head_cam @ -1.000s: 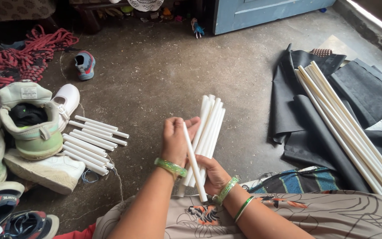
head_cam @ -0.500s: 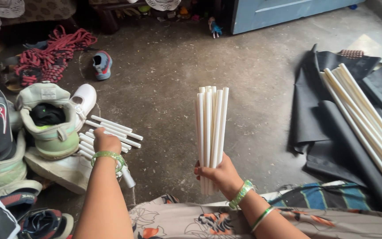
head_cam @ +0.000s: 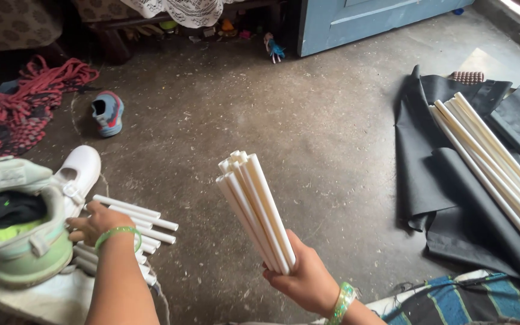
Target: The person sits on the floor and assembles white plastic rods with T-shaped connectors. They pick up rods and connectors, insert the connectors into the rod ends, and build a small frame structure.
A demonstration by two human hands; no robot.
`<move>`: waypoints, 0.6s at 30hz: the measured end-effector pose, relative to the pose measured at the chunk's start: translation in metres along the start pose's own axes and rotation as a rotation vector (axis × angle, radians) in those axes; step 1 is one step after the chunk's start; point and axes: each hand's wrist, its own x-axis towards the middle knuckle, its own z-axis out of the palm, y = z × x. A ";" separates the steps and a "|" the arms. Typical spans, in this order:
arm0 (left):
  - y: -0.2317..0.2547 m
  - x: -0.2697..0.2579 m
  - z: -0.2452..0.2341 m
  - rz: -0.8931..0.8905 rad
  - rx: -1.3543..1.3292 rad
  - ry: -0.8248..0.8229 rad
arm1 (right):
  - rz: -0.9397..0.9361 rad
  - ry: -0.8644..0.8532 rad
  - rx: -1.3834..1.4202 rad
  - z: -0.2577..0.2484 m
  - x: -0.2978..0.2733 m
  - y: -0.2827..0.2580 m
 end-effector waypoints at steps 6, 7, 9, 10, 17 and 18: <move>-0.026 0.003 0.023 0.078 0.160 -0.107 | -0.031 -0.035 0.118 -0.003 0.006 0.000; -0.031 0.003 0.023 0.093 0.186 -0.092 | -0.042 -0.036 0.099 -0.004 0.007 0.000; -0.041 -0.003 0.025 0.167 0.190 -0.050 | -0.043 -0.039 0.120 -0.005 0.006 0.001; -0.044 -0.004 0.024 0.203 0.193 -0.029 | -0.043 -0.042 0.130 -0.005 0.005 0.002; -0.040 -0.022 0.004 0.244 0.225 -0.103 | -0.119 -0.019 0.052 -0.006 0.000 -0.001; -0.036 -0.024 0.000 0.244 0.248 -0.116 | -0.123 -0.019 0.048 -0.007 -0.001 -0.002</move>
